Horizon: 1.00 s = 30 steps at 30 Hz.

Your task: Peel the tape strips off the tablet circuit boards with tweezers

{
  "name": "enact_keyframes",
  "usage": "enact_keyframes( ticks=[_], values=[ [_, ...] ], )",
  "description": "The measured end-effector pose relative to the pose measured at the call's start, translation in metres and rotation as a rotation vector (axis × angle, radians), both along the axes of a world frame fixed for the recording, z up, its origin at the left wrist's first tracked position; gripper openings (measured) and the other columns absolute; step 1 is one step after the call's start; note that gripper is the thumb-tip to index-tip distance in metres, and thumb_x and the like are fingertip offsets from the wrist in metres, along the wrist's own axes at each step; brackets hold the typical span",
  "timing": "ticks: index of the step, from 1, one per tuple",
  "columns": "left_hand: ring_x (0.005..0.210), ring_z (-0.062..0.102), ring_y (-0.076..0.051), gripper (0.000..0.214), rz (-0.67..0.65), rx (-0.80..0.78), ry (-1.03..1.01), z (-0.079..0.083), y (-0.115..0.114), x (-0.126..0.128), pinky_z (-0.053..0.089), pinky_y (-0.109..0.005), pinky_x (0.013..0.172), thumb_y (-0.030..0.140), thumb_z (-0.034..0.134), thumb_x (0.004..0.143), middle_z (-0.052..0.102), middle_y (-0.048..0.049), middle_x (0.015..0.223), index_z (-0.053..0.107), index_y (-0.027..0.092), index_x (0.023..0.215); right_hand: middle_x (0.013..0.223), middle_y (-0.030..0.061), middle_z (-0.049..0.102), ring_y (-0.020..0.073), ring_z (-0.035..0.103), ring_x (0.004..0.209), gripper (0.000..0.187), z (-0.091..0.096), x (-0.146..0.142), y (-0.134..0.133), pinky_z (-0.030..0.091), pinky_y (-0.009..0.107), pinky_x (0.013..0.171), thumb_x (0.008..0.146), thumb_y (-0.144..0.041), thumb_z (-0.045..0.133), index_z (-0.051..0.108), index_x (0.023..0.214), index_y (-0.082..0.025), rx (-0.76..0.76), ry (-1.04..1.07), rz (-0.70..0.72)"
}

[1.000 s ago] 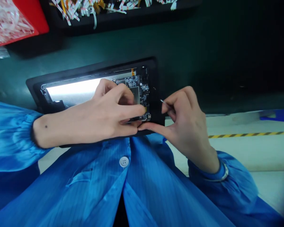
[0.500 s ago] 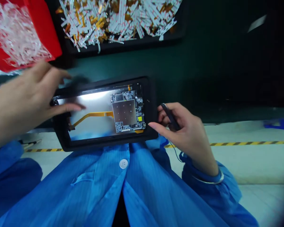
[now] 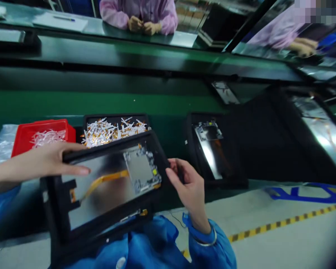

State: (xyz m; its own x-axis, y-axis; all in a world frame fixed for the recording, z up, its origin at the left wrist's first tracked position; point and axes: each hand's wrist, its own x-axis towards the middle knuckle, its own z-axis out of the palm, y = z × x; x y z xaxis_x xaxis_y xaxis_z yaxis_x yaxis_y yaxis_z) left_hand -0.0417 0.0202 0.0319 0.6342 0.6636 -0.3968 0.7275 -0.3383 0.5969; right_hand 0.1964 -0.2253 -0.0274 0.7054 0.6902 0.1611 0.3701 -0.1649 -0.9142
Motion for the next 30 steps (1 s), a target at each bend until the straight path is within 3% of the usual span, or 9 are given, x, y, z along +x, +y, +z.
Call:
enact_keyframes(
  ticks=[1, 4, 8, 10, 14, 17, 22, 25, 30],
  values=[
    [0.078, 0.071, -0.019, 0.057, 0.028, -0.167, -0.021, 0.006, 0.007, 0.02, 0.053, -0.021, 0.063, 0.057, 0.087, 0.054, 0.076, 0.005, 0.088, 0.071, 0.027, 0.1, 0.09, 0.0035, 0.068, 0.0102, 0.064, 0.063, 0.019, 0.002, 0.006, 0.002, 0.056, 0.023, 0.058, 0.089, -0.029, 0.06, 0.066, 0.105, -0.019, 0.034, -0.027, -0.066],
    [0.067, 0.067, -0.016, 0.043, 0.254, -0.455, -0.28, 0.009, 0.029, 0.09, 0.052, -0.023, 0.058, 0.037, 0.084, 0.07, 0.074, -0.0028, 0.088, 0.068, 0.018, 0.104, 0.116, 0.0086, 0.06, 0.0069, 0.063, 0.062, 0.024, 0.001, 0.012, 0.003, 0.058, 0.024, 0.058, 0.093, -0.027, 0.057, 0.063, 0.117, -0.022, 0.09, -0.186, -0.18],
    [0.086, 0.065, -0.014, 0.032, 0.341, -0.38, -0.453, -0.01, 0.044, 0.189, 0.058, -0.03, 0.075, 0.038, 0.061, 0.094, 0.066, -0.0065, 0.106, 0.06, 0.014, 0.114, 0.117, 0.0103, 0.054, 0.0064, 0.062, 0.063, 0.021, -0.008, -0.004, 0.005, 0.053, 0.02, 0.047, 0.094, -0.022, 0.056, 0.064, 0.113, -0.021, 0.092, -0.241, -0.013],
    [0.101, 0.064, -0.019, 0.035, 0.324, -0.364, -0.498, -0.018, 0.048, 0.228, 0.058, -0.039, 0.086, 0.038, 0.06, 0.096, 0.062, -0.0084, 0.118, 0.058, 0.015, 0.122, 0.113, 0.0098, 0.055, 0.0065, 0.062, 0.063, 0.018, -0.012, -0.012, 0.008, 0.053, 0.02, 0.046, 0.095, -0.021, 0.054, 0.064, 0.111, -0.02, 0.1, -0.23, 0.044],
    [0.106, 0.063, -0.021, 0.037, 0.184, -0.352, -0.52, -0.019, 0.046, 0.261, 0.057, -0.042, 0.09, 0.039, 0.061, 0.095, 0.061, -0.0092, 0.123, 0.057, 0.015, 0.123, 0.106, 0.0081, 0.055, 0.0062, 0.06, 0.061, 0.016, -0.016, -0.017, 0.012, 0.054, 0.02, 0.047, 0.096, -0.021, 0.052, 0.063, 0.107, -0.019, 0.102, -0.228, 0.076],
    [0.1, 0.065, -0.017, 0.026, 0.036, -0.316, -0.517, -0.007, 0.038, 0.24, 0.057, -0.035, 0.088, 0.029, 0.056, 0.098, 0.065, -0.0081, 0.115, 0.06, 0.013, 0.118, 0.103, 0.0073, 0.056, 0.0059, 0.059, 0.059, 0.014, -0.02, -0.014, 0.013, 0.054, 0.02, 0.049, 0.096, -0.022, 0.052, 0.064, 0.101, -0.018, 0.072, -0.209, 0.113],
    [0.092, 0.066, -0.013, 0.019, -0.327, -0.121, -0.356, 0.011, 0.017, 0.154, 0.048, -0.023, 0.085, 0.016, 0.058, 0.091, 0.071, -0.0005, 0.099, 0.07, 0.019, 0.105, 0.094, 0.0052, 0.06, 0.0078, 0.057, 0.061, 0.014, -0.029, -0.007, 0.019, 0.054, 0.023, 0.056, 0.094, -0.024, 0.055, 0.068, 0.095, -0.019, -0.046, -0.16, 0.26],
    [0.081, 0.061, -0.013, 0.01, -0.536, 0.064, -0.169, -0.001, 0.0, 0.095, 0.044, -0.023, 0.077, 0.013, 0.064, 0.084, 0.068, 0.0008, 0.086, 0.071, 0.02, 0.087, 0.087, 0.004, 0.063, 0.0085, 0.055, 0.058, 0.013, -0.033, -0.003, 0.026, 0.05, 0.023, 0.054, 0.093, -0.026, 0.058, 0.069, 0.091, -0.019, -0.127, -0.147, 0.357],
    [0.071, 0.054, -0.015, 0.012, -0.561, 0.295, -0.013, -0.04, -0.031, 0.029, 0.04, -0.026, 0.065, 0.013, 0.053, 0.091, 0.058, -0.004, 0.086, 0.064, 0.015, 0.086, 0.087, 0.0048, 0.067, 0.0096, 0.054, 0.056, 0.015, -0.032, -0.003, 0.037, 0.047, 0.024, 0.055, 0.092, -0.028, 0.059, 0.069, 0.09, -0.018, -0.209, -0.151, 0.457]
  ],
)
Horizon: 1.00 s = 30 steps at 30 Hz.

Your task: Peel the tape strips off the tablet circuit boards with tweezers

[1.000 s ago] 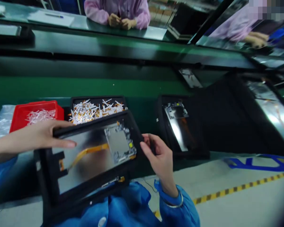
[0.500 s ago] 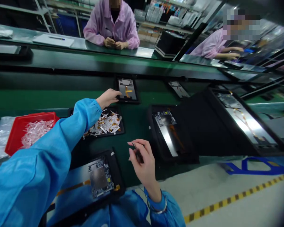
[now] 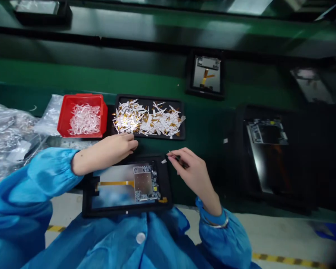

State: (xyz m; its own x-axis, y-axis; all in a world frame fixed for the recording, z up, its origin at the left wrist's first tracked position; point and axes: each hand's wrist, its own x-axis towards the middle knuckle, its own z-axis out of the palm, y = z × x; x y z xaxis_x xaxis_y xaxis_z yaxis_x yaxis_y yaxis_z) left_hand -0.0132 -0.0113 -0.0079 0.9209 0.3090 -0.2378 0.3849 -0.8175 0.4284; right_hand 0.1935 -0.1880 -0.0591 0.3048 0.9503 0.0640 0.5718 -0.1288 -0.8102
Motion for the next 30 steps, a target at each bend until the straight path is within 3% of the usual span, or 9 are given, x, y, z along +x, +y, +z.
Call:
enact_keyframes(
  ticks=[4, 9, 12, 17, 20, 25, 30],
  values=[
    [0.079, 0.055, -0.017, 0.016, 0.029, 0.148, -0.039, -0.009, -0.006, -0.009, 0.043, -0.027, 0.069, 0.019, 0.046, 0.098, 0.057, -0.006, 0.091, 0.061, 0.015, 0.093, 0.085, 0.0037, 0.065, 0.0096, 0.053, 0.056, 0.013, 0.005, -0.001, 0.014, 0.046, 0.025, 0.055, 0.09, -0.028, 0.06, 0.069, 0.087, -0.019, -0.003, -0.055, 0.049],
    [0.103, 0.053, -0.029, 0.015, 0.114, 0.366, -0.106, -0.009, 0.01, 0.012, 0.044, -0.043, 0.088, 0.017, 0.049, 0.096, 0.058, -0.0138, 0.105, 0.061, 0.012, 0.102, 0.082, 0.0018, 0.062, 0.0068, 0.048, 0.049, 0.009, 0.014, -0.001, 0.042, 0.043, 0.025, 0.054, 0.088, -0.023, 0.061, 0.067, 0.084, -0.018, 0.04, -0.146, 0.099],
    [0.109, 0.051, -0.031, 0.014, 0.044, 0.424, -0.143, -0.017, 0.02, 0.027, 0.044, -0.043, 0.089, 0.015, 0.056, 0.092, 0.058, -0.0137, 0.11, 0.064, 0.012, 0.104, 0.082, 0.001, 0.061, 0.0063, 0.046, 0.049, 0.008, 0.017, -0.003, 0.055, 0.043, 0.025, 0.055, 0.087, -0.022, 0.061, 0.066, 0.082, -0.018, 0.023, -0.141, 0.111],
    [0.103, 0.054, -0.025, 0.008, -0.079, 0.348, -0.175, -0.032, 0.024, 0.045, 0.045, -0.035, 0.088, 0.018, 0.066, 0.088, 0.06, -0.0089, 0.102, 0.067, 0.014, 0.095, 0.08, 0.0006, 0.06, 0.0069, 0.048, 0.051, 0.008, 0.018, -0.005, 0.062, 0.042, 0.024, 0.056, 0.086, -0.022, 0.062, 0.066, 0.08, -0.018, 0.012, -0.106, 0.113],
    [0.096, 0.056, -0.021, 0.006, -0.09, 0.298, -0.206, -0.036, 0.022, 0.047, 0.045, -0.03, 0.086, 0.017, 0.062, 0.09, 0.063, -0.0074, 0.098, 0.067, 0.014, 0.094, 0.08, 0.0007, 0.061, 0.0073, 0.048, 0.052, 0.008, 0.016, -0.004, 0.063, 0.042, 0.025, 0.056, 0.086, -0.022, 0.062, 0.065, 0.08, -0.019, 0.004, -0.09, 0.111],
    [0.081, 0.06, -0.016, 0.018, 0.077, 0.209, -0.294, -0.023, 0.023, 0.034, 0.046, -0.027, 0.074, 0.02, 0.05, 0.097, 0.066, -0.0066, 0.091, 0.065, 0.014, 0.091, 0.083, 0.0019, 0.063, 0.0075, 0.049, 0.052, 0.009, 0.015, -0.001, 0.062, 0.044, 0.025, 0.054, 0.086, -0.025, 0.062, 0.065, 0.081, -0.018, 0.031, -0.034, 0.074],
    [0.069, 0.062, -0.01, 0.011, 0.263, 0.056, -0.408, -0.005, 0.028, 0.015, 0.045, -0.021, 0.068, 0.018, 0.057, 0.092, 0.069, 0.001, 0.076, 0.066, 0.017, 0.086, 0.082, 0.0, 0.062, 0.0054, 0.05, 0.046, 0.013, 0.019, -0.009, 0.062, 0.044, 0.023, 0.048, 0.084, -0.027, 0.065, 0.065, 0.095, -0.019, 0.05, 0.025, 0.02]
  ],
)
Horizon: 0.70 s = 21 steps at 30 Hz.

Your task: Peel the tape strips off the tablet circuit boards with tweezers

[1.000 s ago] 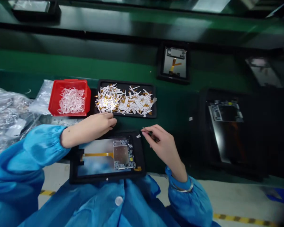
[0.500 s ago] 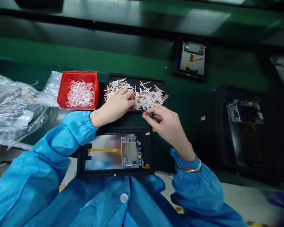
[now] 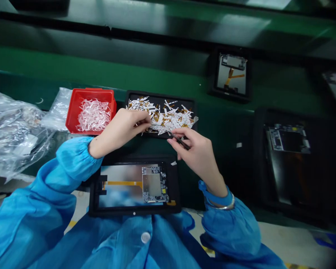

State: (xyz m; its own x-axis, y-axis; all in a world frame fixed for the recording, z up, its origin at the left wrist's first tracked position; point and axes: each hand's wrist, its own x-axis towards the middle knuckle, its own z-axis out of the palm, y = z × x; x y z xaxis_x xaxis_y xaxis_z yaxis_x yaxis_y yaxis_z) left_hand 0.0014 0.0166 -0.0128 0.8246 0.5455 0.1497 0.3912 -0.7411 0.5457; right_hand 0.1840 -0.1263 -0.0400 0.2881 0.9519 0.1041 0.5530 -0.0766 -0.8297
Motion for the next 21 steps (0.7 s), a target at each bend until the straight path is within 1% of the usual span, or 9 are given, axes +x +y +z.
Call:
enact_keyframes(
  ticks=[4, 6, 7, 10, 12, 13, 16, 19, 21],
  values=[
    [0.067, 0.064, -0.009, 0.008, 0.035, -0.14, -0.055, -0.001, 0.001, 0.003, 0.046, -0.017, 0.066, 0.013, 0.059, 0.087, 0.071, 0.0013, 0.074, 0.066, 0.015, 0.084, 0.083, -0.0024, 0.06, 0.0036, 0.049, 0.039, 0.022, 0.001, -0.01, 0.013, 0.043, 0.022, 0.042, 0.086, -0.029, 0.065, 0.063, 0.106, -0.021, -0.003, 0.108, -0.019],
    [0.066, 0.064, -0.008, 0.007, 0.017, -0.198, -0.066, -0.003, 0.0, 0.009, 0.046, -0.017, 0.066, 0.013, 0.059, 0.086, 0.071, 0.0013, 0.073, 0.066, 0.015, 0.084, 0.087, -0.0022, 0.061, 0.0038, 0.051, 0.038, 0.032, 0.001, -0.012, 0.022, 0.043, 0.021, 0.041, 0.085, -0.031, 0.067, 0.06, 0.115, -0.021, -0.004, 0.199, -0.019],
    [0.065, 0.064, -0.008, 0.007, 0.0, -0.226, -0.069, -0.003, -0.001, 0.011, 0.047, -0.017, 0.065, 0.014, 0.06, 0.086, 0.071, 0.0017, 0.072, 0.067, 0.015, 0.084, 0.087, -0.0021, 0.062, 0.0039, 0.052, 0.038, 0.032, 0.001, -0.011, 0.027, 0.043, 0.021, 0.04, 0.085, -0.032, 0.067, 0.06, 0.114, -0.021, -0.013, 0.231, -0.007],
    [0.063, 0.064, -0.008, 0.009, -0.027, -0.286, -0.083, -0.001, -0.002, 0.015, 0.047, -0.017, 0.065, 0.02, 0.061, 0.086, 0.071, 0.0024, 0.07, 0.068, 0.016, 0.083, 0.071, -0.0039, 0.062, 0.0044, 0.049, 0.034, 0.016, 0.0, -0.005, 0.037, 0.041, 0.022, 0.041, 0.089, -0.035, 0.062, 0.064, 0.089, -0.019, -0.03, 0.169, 0.046],
    [0.062, 0.063, -0.008, 0.009, -0.008, -0.309, -0.105, 0.0, -0.002, 0.013, 0.047, -0.018, 0.065, 0.021, 0.061, 0.086, 0.07, 0.0029, 0.068, 0.068, 0.017, 0.081, 0.058, -0.0053, 0.057, 0.0048, 0.046, 0.034, 0.022, 0.001, 0.0, 0.039, 0.04, 0.022, 0.043, 0.091, -0.033, 0.06, 0.062, 0.074, -0.018, -0.001, 0.072, 0.03],
    [0.062, 0.063, -0.008, 0.009, 0.01, -0.322, -0.122, 0.0, -0.001, 0.012, 0.047, -0.018, 0.064, 0.02, 0.061, 0.085, 0.069, 0.0033, 0.067, 0.067, 0.017, 0.08, 0.057, -0.0053, 0.057, 0.0047, 0.046, 0.034, 0.021, 0.001, 0.0, 0.038, 0.041, 0.022, 0.045, 0.09, -0.031, 0.06, 0.061, 0.074, -0.018, 0.021, 0.039, 0.008],
    [0.058, 0.061, -0.007, 0.008, 0.063, -0.395, -0.182, -0.001, -0.002, 0.009, 0.046, -0.017, 0.058, 0.02, 0.059, 0.086, 0.069, 0.004, 0.068, 0.061, 0.018, 0.079, 0.075, -0.0014, 0.067, 0.0045, 0.047, 0.039, 0.011, 0.004, -0.005, 0.03, 0.042, 0.023, 0.045, 0.089, -0.029, 0.062, 0.066, 0.087, -0.018, 0.09, 0.005, -0.058],
    [0.052, 0.06, -0.007, 0.011, 0.064, -0.524, -0.241, -0.002, -0.006, 0.009, 0.047, -0.017, 0.051, 0.023, 0.054, 0.089, 0.071, 0.0029, 0.074, 0.05, 0.019, 0.079, 0.084, 0.0008, 0.069, 0.0051, 0.049, 0.042, 0.014, 0.007, -0.017, 0.018, 0.043, 0.022, 0.041, 0.089, -0.029, 0.064, 0.068, 0.098, -0.02, 0.148, 0.016, -0.07],
    [0.054, 0.062, -0.007, 0.014, 0.039, -0.614, -0.267, -0.001, -0.012, 0.01, 0.051, -0.018, 0.052, 0.023, 0.053, 0.09, 0.071, 0.002, 0.077, 0.046, 0.02, 0.079, 0.088, 0.0013, 0.068, 0.005, 0.053, 0.043, 0.015, 0.009, -0.024, 0.011, 0.045, 0.022, 0.041, 0.09, -0.028, 0.062, 0.068, 0.102, -0.02, 0.177, 0.06, -0.045]
  ],
)
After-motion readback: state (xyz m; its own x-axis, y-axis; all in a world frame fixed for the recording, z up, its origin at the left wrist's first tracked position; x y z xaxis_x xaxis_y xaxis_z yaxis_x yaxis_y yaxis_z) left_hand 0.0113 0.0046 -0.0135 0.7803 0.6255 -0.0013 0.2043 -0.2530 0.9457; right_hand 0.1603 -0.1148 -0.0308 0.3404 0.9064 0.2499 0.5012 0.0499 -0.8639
